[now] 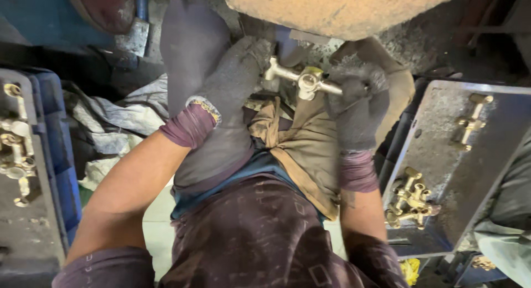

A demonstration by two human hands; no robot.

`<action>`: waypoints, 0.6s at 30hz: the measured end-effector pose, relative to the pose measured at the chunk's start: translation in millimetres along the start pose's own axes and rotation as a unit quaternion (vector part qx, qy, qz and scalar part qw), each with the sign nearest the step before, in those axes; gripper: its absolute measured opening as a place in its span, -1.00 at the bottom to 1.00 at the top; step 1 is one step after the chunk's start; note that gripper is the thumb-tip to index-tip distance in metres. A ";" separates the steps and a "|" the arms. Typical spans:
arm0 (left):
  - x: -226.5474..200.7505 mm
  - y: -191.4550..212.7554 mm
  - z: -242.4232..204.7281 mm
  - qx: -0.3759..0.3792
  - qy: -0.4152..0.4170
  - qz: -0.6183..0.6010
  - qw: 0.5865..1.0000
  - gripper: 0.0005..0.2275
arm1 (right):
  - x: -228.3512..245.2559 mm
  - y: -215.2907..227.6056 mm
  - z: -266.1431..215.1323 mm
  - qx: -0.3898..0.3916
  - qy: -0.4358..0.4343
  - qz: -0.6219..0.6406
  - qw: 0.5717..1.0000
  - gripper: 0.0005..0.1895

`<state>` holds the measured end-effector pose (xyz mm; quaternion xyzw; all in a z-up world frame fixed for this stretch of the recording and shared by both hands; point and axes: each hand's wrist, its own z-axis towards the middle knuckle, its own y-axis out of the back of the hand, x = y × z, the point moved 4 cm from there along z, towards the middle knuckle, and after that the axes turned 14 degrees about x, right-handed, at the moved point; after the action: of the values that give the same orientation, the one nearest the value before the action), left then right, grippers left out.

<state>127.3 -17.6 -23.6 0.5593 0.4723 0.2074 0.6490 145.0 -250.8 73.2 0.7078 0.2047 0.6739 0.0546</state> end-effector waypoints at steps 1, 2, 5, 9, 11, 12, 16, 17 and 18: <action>2.6 0.8 -0.7 -0.006 0.005 -0.029 1.000 -0.49 | -14.7 1.5 1.1 -0.020 -0.064 0.174 0.982 -0.83; 5.2 2.3 -1.6 -0.011 0.009 -0.058 0.998 -0.48 | -29.4 0.6 0.8 -0.039 -0.126 0.343 0.930 -0.78; 10.2 0.2 2.2 0.084 0.032 -0.154 0.984 -0.49 | -19.5 2.6 5.7 0.061 0.156 -0.476 0.863 -0.64; 8.3 14.3 3.6 0.087 0.023 -0.203 0.975 -0.46 | -50.3 16.6 11.0 0.128 0.116 -0.388 0.906 -0.68; 8.2 22.0 1.1 0.078 0.020 -0.236 0.968 -0.43 | -55.4 17.4 13.5 0.140 0.137 -0.377 0.905 -0.68; 8.3 25.6 -0.4 0.074 0.020 -0.253 0.965 -0.42 | -61.3 18.2 16.8 0.154 0.070 -0.334 0.927 -0.70; 6.6 38.4 1.4 0.084 0.031 -0.259 0.962 -0.41 | -67.4 10.9 27.8 0.194 -0.140 -0.099 0.966 -0.65; 6.6 41.0 3.3 0.088 0.047 -0.274 0.957 -0.46 | -65.6 7.2 29.2 0.197 -0.178 -0.029 0.964 -0.63; 6.3 43.5 5.1 0.093 0.064 -0.288 0.951 -0.51 | -69.8 7.1 27.5 0.127 -0.291 0.108 0.942 -0.62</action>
<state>145.8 -2.8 13.7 0.4427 0.6711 0.0026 0.5947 172.8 -277.2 8.3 0.8918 0.1867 0.4087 -0.0518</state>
